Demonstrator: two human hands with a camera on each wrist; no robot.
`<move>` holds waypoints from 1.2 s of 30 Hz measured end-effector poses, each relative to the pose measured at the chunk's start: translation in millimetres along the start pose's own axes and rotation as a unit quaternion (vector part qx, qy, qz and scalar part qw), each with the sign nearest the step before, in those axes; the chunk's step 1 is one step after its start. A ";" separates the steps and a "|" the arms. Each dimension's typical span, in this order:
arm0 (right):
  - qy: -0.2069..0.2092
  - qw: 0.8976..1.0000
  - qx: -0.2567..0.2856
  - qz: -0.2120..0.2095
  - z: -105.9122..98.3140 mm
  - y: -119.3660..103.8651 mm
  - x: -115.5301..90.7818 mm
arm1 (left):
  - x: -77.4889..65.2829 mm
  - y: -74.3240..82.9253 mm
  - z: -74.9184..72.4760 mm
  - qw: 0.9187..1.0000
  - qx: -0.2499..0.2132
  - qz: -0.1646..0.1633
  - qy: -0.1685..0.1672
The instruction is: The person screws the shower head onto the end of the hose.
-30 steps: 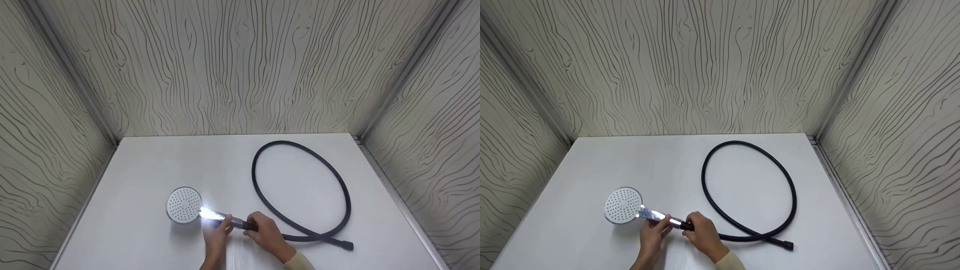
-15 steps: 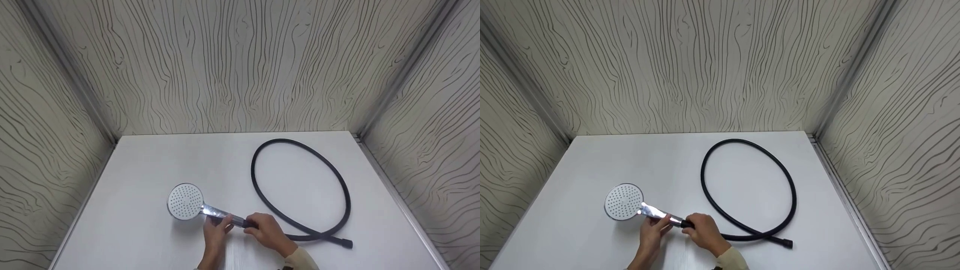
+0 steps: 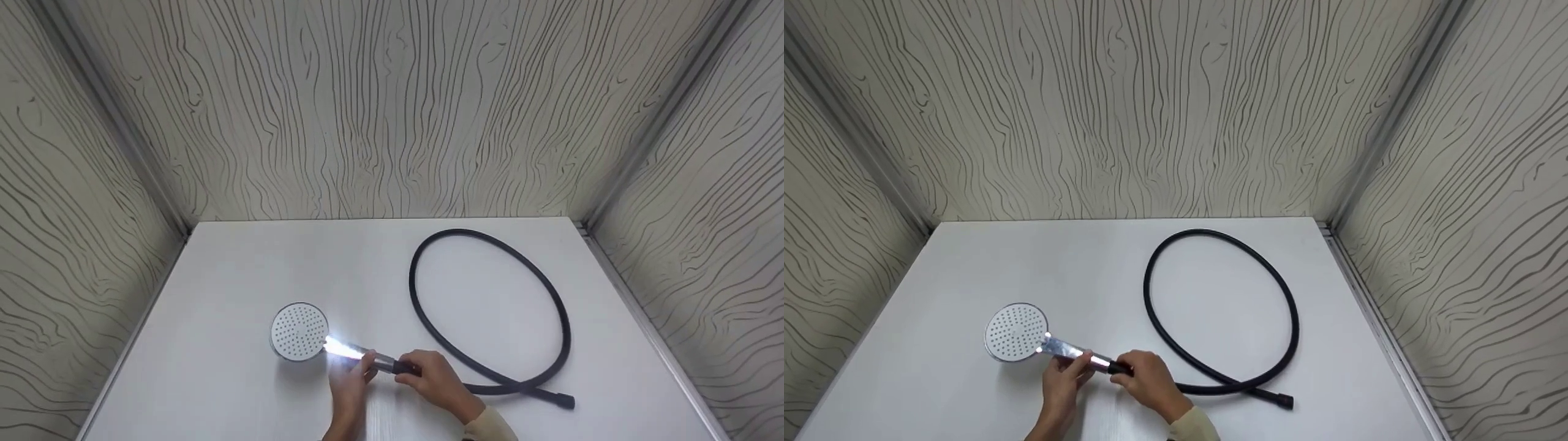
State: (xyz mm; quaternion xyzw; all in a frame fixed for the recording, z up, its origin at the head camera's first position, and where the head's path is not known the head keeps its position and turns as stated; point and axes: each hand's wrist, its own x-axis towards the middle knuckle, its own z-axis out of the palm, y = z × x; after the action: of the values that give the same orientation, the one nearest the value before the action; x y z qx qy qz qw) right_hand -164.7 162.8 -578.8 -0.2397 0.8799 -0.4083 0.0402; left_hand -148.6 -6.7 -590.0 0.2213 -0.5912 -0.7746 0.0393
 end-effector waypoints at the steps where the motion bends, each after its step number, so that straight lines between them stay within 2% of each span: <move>1: -0.002 1.000 -0.003 0.002 0.0 -0.2 0.0 | 0.8 -0.9 0.0 1.000 -0.005 0.002 0.005; 8: 0.002 1.000 -0.029 0.006 1.1 0.0 -1.8 | 3.2 -3.6 -2.4 1.000 0.004 -0.001 0.017; 12: 0.012 0.999 -0.053 -0.001 4.0 -1.0 -1.5 | 3.1 0.1 -2.8 0.999 0.021 -0.023 0.017; 16: 0.034 0.997 -0.070 -0.021 8.3 -2.0 -2.4 | 3.2 1.8 -1.5 0.998 0.031 -0.042 0.036; 22: 0.055 0.995 -0.076 -0.032 11.6 -2.1 -3.0 | 2.4 -1.1 -0.6 0.997 0.038 -0.034 0.061; 30: 0.050 0.996 -0.062 -0.037 15.0 -0.9 -2.7 | 3.2 -2.4 -2.1 0.994 0.076 -0.049 0.061; 36: 0.052 0.995 -0.071 -0.044 15.8 -0.8 -2.6 | 4.1 -2.3 -2.3 0.993 0.085 -0.045 0.071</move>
State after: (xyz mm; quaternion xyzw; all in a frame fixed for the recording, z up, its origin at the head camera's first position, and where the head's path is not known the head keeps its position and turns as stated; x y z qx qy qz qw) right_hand -157.9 152.4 -589.1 -0.2585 0.8962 -0.3582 -0.0410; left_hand -150.9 -9.4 -593.8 0.3044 -0.6399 -0.7051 0.0273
